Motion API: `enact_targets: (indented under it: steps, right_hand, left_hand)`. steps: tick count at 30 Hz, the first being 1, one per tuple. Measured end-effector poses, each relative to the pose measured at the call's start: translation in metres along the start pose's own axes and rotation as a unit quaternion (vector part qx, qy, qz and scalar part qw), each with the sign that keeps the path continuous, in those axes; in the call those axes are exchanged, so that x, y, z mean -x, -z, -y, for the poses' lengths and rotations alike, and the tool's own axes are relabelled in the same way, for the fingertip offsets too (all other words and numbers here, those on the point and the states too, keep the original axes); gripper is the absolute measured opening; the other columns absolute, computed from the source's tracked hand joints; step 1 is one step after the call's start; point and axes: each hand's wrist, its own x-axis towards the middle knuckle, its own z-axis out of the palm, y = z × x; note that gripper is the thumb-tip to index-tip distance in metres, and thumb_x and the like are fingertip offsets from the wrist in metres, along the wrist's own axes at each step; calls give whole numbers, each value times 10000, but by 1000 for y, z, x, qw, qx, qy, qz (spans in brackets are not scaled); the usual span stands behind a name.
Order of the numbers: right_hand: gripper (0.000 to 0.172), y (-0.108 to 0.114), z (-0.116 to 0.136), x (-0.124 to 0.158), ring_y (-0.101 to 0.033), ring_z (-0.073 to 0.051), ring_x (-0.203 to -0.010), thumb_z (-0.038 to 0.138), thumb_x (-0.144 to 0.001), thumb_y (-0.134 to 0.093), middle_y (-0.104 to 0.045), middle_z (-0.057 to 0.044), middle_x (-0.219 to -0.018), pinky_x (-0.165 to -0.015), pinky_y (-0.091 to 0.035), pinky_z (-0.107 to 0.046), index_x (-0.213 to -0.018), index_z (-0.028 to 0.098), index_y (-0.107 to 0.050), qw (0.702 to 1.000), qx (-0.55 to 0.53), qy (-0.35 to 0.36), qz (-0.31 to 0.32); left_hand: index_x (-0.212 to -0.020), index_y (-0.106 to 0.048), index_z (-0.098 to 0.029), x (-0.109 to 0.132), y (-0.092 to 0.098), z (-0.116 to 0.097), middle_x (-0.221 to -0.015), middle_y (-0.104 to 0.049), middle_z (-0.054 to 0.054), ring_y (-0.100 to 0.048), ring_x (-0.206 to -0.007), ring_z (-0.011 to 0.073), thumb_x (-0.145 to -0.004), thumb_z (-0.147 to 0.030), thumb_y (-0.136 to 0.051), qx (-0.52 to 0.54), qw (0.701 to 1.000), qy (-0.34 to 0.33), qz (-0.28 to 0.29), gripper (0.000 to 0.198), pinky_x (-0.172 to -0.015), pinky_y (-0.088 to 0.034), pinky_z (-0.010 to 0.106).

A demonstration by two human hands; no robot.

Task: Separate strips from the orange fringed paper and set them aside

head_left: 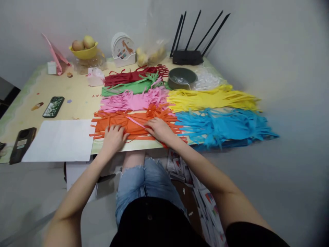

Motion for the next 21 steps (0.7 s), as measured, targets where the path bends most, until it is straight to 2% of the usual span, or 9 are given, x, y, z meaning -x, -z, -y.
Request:
enact_targets:
  steps: [5, 7, 9, 11, 13, 15, 16, 18, 21]
  right_hand:
    - [200, 3, 2, -2, -629, -263, -950, 200, -946, -544, -727, -132, -983, -870, -441, -359, -999, 107, -713, 1000, 16, -22, 1]
    - [196, 5, 2, -3, -625, -255, -933, 198, -946, -540, -726, -128, -975, -846, -425, -345, -998, 111, -708, 1000, 20, -24, -2]
    - [198, 7, 1, -5, -615, -254, -929, 202, -949, -532, -726, -127, -978, -832, -407, -342, -1005, 119, -703, 999, 26, -23, -7]
    - [206, 11, 1, -8, -602, -262, -945, 210, -952, -521, -722, -131, -992, -828, -391, -347, -1019, 124, -696, 999, 34, -21, -16]
    - [219, 16, 0, -12, -588, -273, -970, 218, -957, -504, -715, -139, -1013, -832, -380, -356, -1028, 123, -688, 999, 42, -15, -26]
    - [229, 19, 0, -14, -578, -275, -982, 225, -962, -491, -709, -141, -1023, -840, -375, -361, -1028, 123, -684, 998, 50, -4, -34]
    - [231, 20, 1, -15, -574, -274, -985, 227, -963, -487, -707, -141, -1027, -844, -374, -363, -1028, 123, -683, 998, 52, 2, -38]
    - [228, 22, 1, -14, -569, -273, -986, 223, -960, -490, -706, -140, -1026, -850, -376, -369, -1023, 122, -684, 997, 58, 12, -44]
    - [223, 21, 3, -9, -567, -284, -990, 206, -952, -495, -709, -153, -1011, -864, -387, -395, -1003, 109, -689, 996, 62, 18, -54]
  left_hand:
    - [-1074, -694, -156, 14, 11, 19, -1200, -661, 183, -532, -1178, 388, -939, -414, -491, -33, 994, 108, 0, 354, -1014, -366, 581]
    - [-1058, -700, -167, 22, 20, 28, -1201, -658, 187, -540, -1156, 405, -918, -416, -513, -38, 989, 140, 9, 342, -961, -405, 598]
    - [-1065, -700, -170, 24, 32, 29, -1230, -644, 197, -542, -1153, 414, -900, -407, -542, -40, 987, 155, -12, 329, -947, -418, 609]
    - [-1133, -674, -155, 19, 43, 18, -1273, -623, 197, -531, -1189, 381, -908, -362, -540, -13, 990, 122, -74, 334, -1003, -407, 568]
    - [-1251, -608, -138, 5, 49, -3, -1315, -607, 170, -522, -1230, 300, -939, -292, -495, 46, 992, 29, -116, 366, -1062, -399, 452]
    - [-1321, -554, -143, -15, 47, -26, -1351, -590, 142, -509, -1265, 252, -939, -239, -487, 84, 993, -45, -71, 400, -1075, -390, 373]
    - [-1302, -564, -134, -25, 43, -36, -1332, -599, 151, -521, -1251, 260, -925, -217, -499, 81, 995, -40, -41, 392, -1059, -398, 369]
    - [-1158, -639, -105, -41, 33, -49, -1173, -666, 185, -587, -1141, 298, -906, -171, -484, 75, 997, -19, -12, 303, -983, -440, 399]
    - [-973, -684, -106, -51, 16, -50, -989, -700, 196, -643, -1001, 317, -908, -136, -413, 78, 997, 16, -2, 280, -875, -470, 413]
